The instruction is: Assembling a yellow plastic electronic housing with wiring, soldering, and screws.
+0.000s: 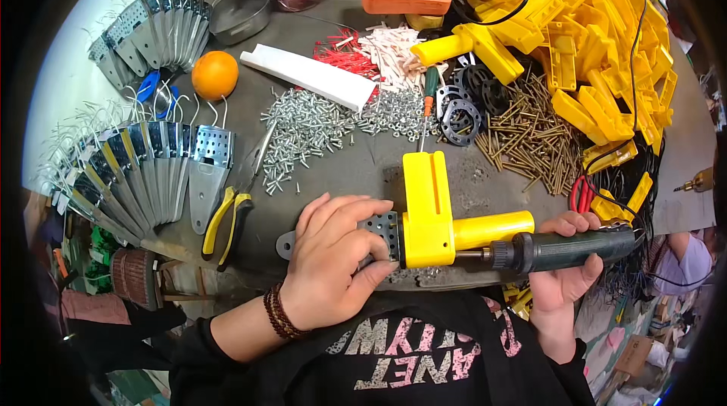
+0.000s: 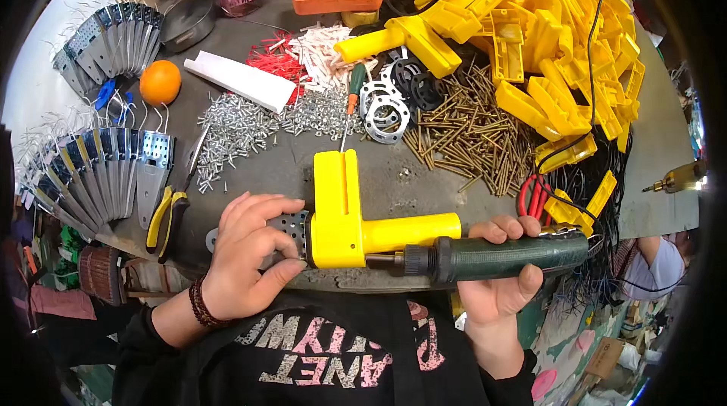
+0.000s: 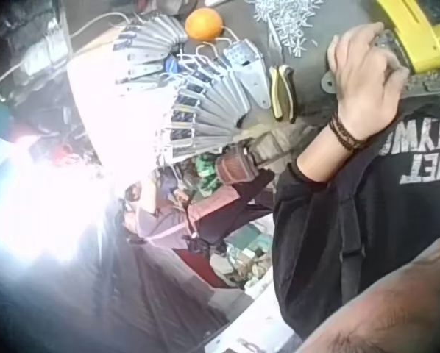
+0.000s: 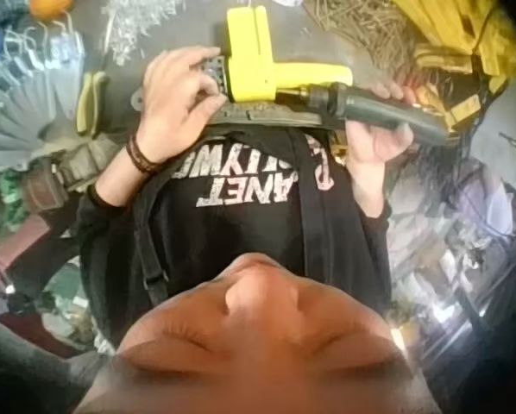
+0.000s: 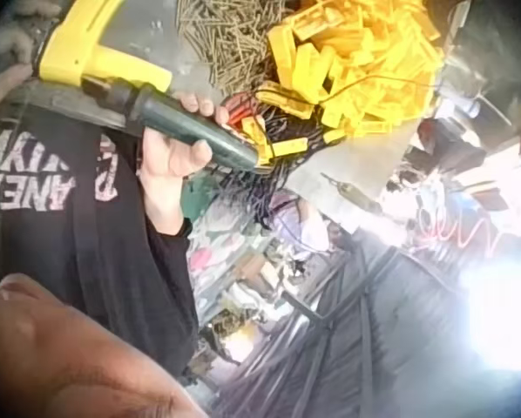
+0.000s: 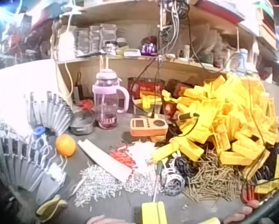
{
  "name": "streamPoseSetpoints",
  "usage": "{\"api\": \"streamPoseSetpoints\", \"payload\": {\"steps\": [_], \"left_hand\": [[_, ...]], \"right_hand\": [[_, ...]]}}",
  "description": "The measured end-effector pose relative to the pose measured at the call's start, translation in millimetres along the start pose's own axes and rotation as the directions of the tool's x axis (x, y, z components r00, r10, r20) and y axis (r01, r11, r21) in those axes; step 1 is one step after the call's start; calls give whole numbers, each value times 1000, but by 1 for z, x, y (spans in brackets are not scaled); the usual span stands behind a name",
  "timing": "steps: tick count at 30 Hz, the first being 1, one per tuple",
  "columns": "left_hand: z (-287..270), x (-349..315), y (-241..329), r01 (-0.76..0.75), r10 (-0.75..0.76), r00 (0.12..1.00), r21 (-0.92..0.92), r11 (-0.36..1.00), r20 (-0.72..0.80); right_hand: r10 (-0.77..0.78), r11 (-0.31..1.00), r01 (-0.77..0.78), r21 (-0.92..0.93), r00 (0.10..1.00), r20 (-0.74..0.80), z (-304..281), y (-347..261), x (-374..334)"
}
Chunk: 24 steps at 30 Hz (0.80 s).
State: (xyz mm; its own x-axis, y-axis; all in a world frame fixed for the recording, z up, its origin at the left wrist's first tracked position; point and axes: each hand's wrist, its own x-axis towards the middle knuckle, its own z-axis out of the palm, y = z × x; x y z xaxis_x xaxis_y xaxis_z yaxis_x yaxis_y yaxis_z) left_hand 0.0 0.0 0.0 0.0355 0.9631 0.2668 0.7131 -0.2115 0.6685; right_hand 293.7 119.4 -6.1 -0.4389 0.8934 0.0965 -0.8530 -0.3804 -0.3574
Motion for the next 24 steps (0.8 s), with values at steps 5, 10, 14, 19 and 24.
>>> {"api": "streamPoseSetpoints", "payload": {"steps": [5, 10, 14, 19, 24], "left_hand": [[7, 0, -2, -61, 60, 996, -21, 998, -59], [6, -1, -1, -46, 44, 995, -20, 999, -86], [5, -1, 1, -51, 50, 995, -4, 999, -83], [8, -1, 2, -56, 51, 989, -32, 998, -138], [14, -2, -2, -111, 102, 978, -36, 993, -183]], "right_hand": [[-6, 1000, 5, 20, 1000, 3, 5, -3, 1], [0, 1000, 0, 20, 1000, 4, 7, -1, 0], [10, 999, -10, 43, 1000, -1, 6, 1, -2], [0, 999, 1, 49, 1000, -13, 9, 3, -3], [-21, 997, 23, 80, 1000, -16, 6, 4, -4]]}}
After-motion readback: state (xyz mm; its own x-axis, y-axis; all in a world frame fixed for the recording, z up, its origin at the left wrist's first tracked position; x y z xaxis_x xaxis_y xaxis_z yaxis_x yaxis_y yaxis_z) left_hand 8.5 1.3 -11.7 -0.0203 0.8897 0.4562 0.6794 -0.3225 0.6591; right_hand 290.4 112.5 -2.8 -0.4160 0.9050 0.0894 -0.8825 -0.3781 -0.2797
